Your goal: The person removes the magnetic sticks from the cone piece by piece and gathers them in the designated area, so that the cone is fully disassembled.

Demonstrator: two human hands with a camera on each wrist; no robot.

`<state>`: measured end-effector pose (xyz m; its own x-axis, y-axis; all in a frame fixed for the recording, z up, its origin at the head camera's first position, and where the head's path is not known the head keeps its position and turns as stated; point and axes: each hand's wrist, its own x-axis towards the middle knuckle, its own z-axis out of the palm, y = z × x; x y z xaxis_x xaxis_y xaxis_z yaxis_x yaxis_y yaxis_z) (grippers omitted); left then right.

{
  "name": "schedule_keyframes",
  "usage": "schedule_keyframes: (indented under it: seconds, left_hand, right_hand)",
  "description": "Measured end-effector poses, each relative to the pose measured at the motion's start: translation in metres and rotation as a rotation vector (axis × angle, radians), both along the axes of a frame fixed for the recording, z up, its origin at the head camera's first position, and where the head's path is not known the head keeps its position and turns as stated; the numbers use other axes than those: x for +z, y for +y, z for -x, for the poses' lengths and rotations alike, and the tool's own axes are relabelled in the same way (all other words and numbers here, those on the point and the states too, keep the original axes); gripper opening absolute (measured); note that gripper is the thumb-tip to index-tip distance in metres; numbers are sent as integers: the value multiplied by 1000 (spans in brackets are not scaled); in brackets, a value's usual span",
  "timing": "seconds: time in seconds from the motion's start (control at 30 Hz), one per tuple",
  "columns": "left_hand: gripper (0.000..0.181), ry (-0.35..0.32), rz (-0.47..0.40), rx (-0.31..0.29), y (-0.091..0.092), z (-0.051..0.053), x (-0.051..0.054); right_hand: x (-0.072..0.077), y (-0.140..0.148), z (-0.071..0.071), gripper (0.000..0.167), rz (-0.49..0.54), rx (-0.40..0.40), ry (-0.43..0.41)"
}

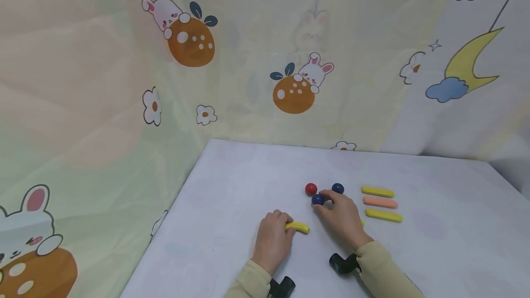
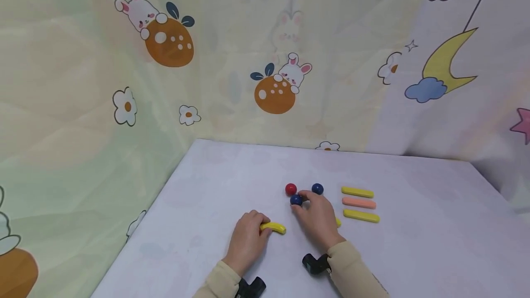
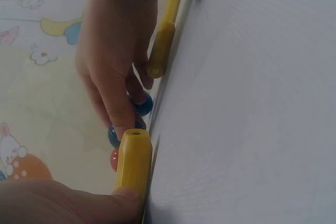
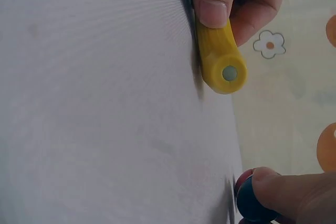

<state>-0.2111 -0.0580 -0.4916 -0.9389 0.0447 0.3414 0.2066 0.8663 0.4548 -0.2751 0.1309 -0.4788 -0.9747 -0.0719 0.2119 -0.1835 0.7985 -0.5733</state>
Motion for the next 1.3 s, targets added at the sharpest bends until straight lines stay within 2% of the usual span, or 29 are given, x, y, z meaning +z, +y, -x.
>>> schedule_keyframes:
  seconds: [0.17,0.6,0.87,0.97,1.1,1.2,1.3]
  left_hand:
    - [15,2,8,-1,0,-1,2]
    - [16,19,13,-2,0,-4,1]
    - [16,19,14,2,1,-4,1]
    - [16,22,13,7,2,-4,0]
    - [16,47,4,9,3,-5,-2]
    - [17,79,-4,-10,3,-4,-3]
    - [17,104,-17,-34,3,-3,-4]
  right_hand:
    - [-1,-1,1,44,-10,-16,-26]
    - [-3,-3,3,48,-41,-3,-20]
    - [-1,0,0,50,-23,-19,-26]
    - [2,1,-7,50,-18,-34,9]
    - [5,-4,-29,40,-25,-25,100]
    - [5,-15,-50,31,-39,6,114]
    - [3,-25,-63,27,-54,43,93]
